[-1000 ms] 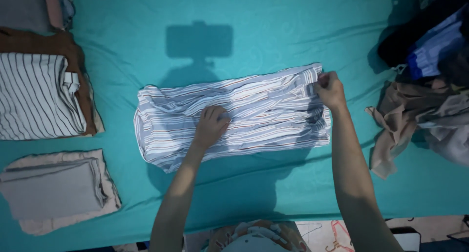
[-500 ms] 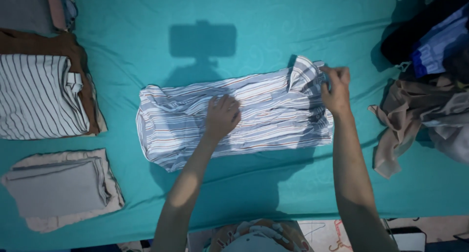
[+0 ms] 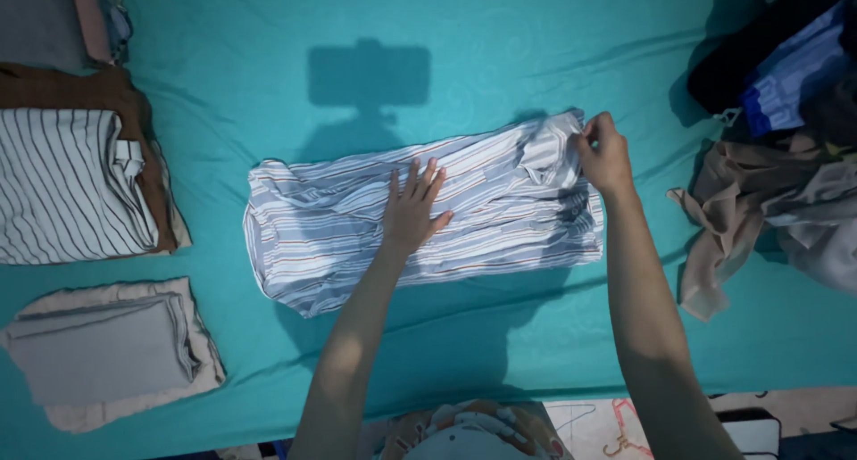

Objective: Folding a striped button-down shirt on a bed.

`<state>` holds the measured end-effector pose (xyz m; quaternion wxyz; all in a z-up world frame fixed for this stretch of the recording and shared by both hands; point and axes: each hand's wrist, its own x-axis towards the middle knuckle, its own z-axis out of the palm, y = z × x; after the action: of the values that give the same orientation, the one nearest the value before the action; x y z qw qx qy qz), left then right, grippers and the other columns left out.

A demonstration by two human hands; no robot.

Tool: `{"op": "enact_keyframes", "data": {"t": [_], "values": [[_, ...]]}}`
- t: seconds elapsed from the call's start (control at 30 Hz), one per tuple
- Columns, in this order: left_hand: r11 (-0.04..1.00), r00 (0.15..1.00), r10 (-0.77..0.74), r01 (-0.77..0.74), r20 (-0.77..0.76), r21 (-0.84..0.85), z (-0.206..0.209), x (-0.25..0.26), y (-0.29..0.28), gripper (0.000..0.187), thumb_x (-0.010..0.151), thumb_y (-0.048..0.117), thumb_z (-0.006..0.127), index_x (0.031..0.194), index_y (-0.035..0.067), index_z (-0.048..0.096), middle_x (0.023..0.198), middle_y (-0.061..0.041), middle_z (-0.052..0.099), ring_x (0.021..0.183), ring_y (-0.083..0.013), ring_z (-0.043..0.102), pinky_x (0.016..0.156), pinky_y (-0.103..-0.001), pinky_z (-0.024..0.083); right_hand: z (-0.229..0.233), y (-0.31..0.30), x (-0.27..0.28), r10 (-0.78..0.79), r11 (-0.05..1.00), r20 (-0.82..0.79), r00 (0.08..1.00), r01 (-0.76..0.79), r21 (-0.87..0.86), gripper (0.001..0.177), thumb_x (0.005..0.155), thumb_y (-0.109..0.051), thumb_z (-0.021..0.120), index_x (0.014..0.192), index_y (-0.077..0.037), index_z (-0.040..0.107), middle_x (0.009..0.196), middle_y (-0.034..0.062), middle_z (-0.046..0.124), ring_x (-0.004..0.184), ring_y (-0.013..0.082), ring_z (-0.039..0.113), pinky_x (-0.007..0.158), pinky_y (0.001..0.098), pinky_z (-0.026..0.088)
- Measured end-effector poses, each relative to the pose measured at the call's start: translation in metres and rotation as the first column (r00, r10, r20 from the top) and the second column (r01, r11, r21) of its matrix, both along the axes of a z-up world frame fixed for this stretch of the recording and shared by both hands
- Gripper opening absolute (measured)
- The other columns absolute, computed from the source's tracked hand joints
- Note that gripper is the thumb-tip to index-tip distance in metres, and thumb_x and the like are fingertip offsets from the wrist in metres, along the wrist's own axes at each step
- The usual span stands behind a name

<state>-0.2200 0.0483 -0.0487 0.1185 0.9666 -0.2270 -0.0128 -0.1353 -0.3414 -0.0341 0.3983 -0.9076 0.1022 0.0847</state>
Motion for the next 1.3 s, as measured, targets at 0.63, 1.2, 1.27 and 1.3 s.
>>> {"op": "enact_keyframes", "data": {"t": [0.63,1.2,1.27,1.3], "values": [[0.999,1.000,-0.013,0.013,-0.008,-0.042,0.006,0.000,0.001,0.099,0.083,0.067,0.070,0.159,0.013,0.037,0.168,-0.009,0.027,0.155,-0.0342,0.025,0.121,-0.065,0.024,0.055,0.027,-0.032,0.513,0.841,0.018,0.858,-0.498,-0.211,0.059,0.061,-0.019,0.088,0.113,-0.005,0.064,0.111,0.0195,0.050,0.107,0.0394,0.050,0.090,0.0471,0.048],[0.998,1.000,-0.009,0.009,-0.008,-0.058,0.002,0.000,0.000,0.098,0.085,0.066,0.069,0.161,0.014,0.033,0.168,-0.009,0.026,0.155,-0.0354,0.024,0.121,-0.067,0.023,0.027,-0.001,-0.009,0.328,0.914,0.006,0.945,-0.318,0.252,0.055,0.079,-0.017,0.084,0.127,-0.004,0.059,0.104,0.0126,0.064,0.095,0.0260,0.062,0.084,0.0361,0.052],[1.000,0.999,-0.004,0.003,-0.033,-0.028,0.011,0.001,-0.002,0.099,0.084,0.065,0.070,0.160,0.014,0.032,0.168,-0.009,0.026,0.154,-0.0348,0.024,0.118,-0.068,0.024,0.008,-0.002,-0.012,0.071,0.982,-0.219,0.973,-0.107,-0.156,0.044,0.092,-0.032,0.079,0.124,-0.006,0.065,0.111,0.0151,0.072,0.099,0.0272,0.071,0.096,0.0383,0.054],[1.000,0.999,-0.006,0.006,-0.033,-0.028,0.008,-0.002,-0.010,0.099,0.084,0.065,0.070,0.160,0.014,0.032,0.168,-0.009,0.026,0.154,-0.0348,0.024,0.118,-0.068,0.024,-0.004,-0.005,-0.014,0.068,0.982,-0.220,0.973,-0.104,-0.156,0.044,0.092,-0.032,0.079,0.124,-0.006,0.065,0.111,0.0151,0.072,0.099,0.0272,0.071,0.096,0.0383,0.054]]}}
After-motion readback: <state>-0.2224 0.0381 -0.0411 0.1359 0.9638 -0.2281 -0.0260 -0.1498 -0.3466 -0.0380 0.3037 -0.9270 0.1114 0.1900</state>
